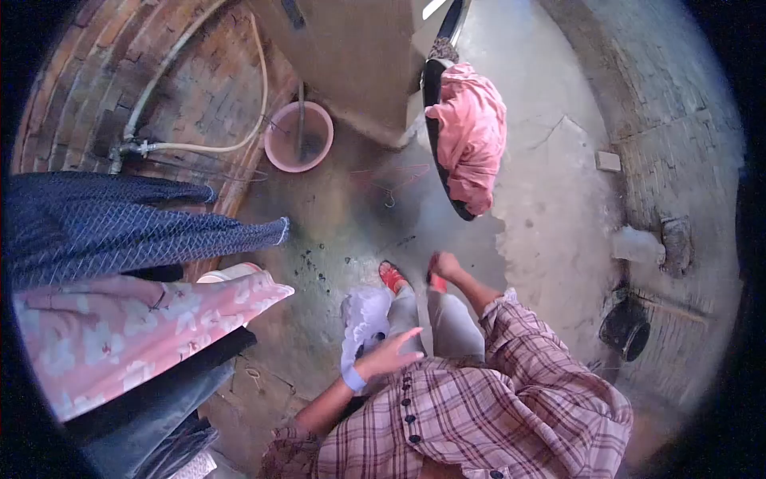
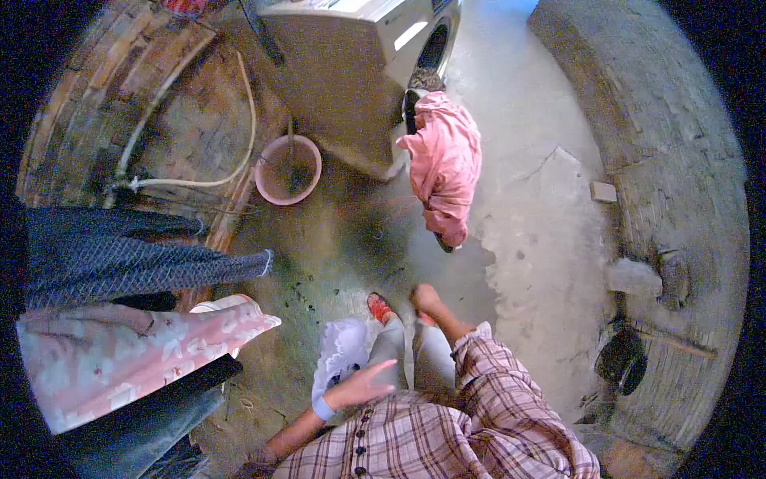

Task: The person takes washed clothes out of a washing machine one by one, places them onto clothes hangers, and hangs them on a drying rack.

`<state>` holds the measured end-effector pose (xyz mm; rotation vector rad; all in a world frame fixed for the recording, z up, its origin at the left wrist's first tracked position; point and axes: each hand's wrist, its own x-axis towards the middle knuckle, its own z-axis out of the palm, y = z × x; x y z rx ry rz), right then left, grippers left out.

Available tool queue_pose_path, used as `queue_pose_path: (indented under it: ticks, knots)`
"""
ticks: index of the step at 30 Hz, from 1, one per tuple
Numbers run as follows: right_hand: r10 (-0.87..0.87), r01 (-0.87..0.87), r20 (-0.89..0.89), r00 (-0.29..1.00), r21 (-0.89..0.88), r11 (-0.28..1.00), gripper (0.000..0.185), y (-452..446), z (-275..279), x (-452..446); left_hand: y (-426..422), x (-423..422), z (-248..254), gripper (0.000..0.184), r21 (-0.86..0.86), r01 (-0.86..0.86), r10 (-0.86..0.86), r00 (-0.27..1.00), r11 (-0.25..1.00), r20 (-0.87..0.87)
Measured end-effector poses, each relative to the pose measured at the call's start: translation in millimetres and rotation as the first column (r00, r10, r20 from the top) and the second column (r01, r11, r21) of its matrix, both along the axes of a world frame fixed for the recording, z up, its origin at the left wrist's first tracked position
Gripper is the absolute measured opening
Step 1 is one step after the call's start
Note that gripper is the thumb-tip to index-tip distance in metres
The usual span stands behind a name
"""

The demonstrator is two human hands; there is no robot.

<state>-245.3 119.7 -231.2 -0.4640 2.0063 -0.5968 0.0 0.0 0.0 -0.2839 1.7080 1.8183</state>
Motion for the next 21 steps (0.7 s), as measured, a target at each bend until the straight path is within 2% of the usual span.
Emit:
queue_pose_path:
  ticks: [2,3,4,5,7,8,10,11,12,13,15,18,21]
  knots:
    - [0.122,-0.117,-0.017,0.992,0.176,0.977,0.028,-3,-31,14,35,35,4,0.078,-0.101,-0.018,0.015,0.999,0.995,-0.034]
    - [0.236,-0.214,-0.152,0.96,0.145,0.966,0.027,-52,-70,-34,6,0,-46,0.08,-0.206,-0.033,0.016,0.996,0.978,-0.087]
    - [0.333,-0.315,-0.279,0.9,0.11,0.943,0.026,-73,-76,-42,9,1,-60,0.081,-0.323,-0.049,0.008,0.992,0.945,-0.126]
    - [0.34,-0.327,-0.317,0.885,0.092,0.94,0.026,-81,-81,-44,19,5,-71,0.083,-0.422,-0.062,-0.005,0.988,0.904,-0.155]
    - [0.348,-0.353,-0.394,0.851,0.062,0.933,0.025,-97,-95,-48,33,-7,-82,0.083,-0.418,-0.149,0.101,0.986,0.896,-0.134]
    - [0.332,-0.32,-0.299,0.895,0.09,0.943,0.023,-110,-102,-52,38,-14,-75,0.083,-0.447,-0.173,0.146,0.985,0.877,-0.095]
    - [0.506,-0.479,-0.245,0.827,0.164,0.863,0.023,-125,-155,-68,51,-23,-91,0.083,-0.522,-0.188,0.184,0.981,0.832,-0.06]
    - [0.679,-0.647,-0.269,0.684,0.208,0.734,0.024,-119,-221,-74,64,-19,-103,0.083,-0.565,-0.178,0.178,0.983,0.806,-0.056]
    - [0.816,-0.782,-0.283,0.503,0.252,0.57,0.027,-129,-242,-81,71,-22,-114,0.083,-0.607,-0.168,0.172,0.984,0.777,-0.052]
    - [0.724,-0.67,-0.233,0.65,0.273,0.69,0.029,-137,-261,-87,80,-24,-124,0.083,-0.444,-0.381,0.396,0.916,0.811,-0.063]
    - [0.46,-0.392,-0.138,0.877,0.346,0.852,0.036,-183,-231,-98,91,-29,-136,0.082,-0.37,-0.518,0.565,0.825,0.771,0.022]
    - [0.569,-0.475,-0.19,0.8,0.379,0.794,0.039,-202,-306,-119,105,-40,-159,0.082,-0.415,-0.563,0.664,0.733,0.715,0.149]
    - [0.405,-0.312,-0.247,0.88,0.341,0.887,0.035,-230,-314,-133,101,-47,-186,0.082,-0.444,-0.597,0.732,0.634,0.668,0.249]
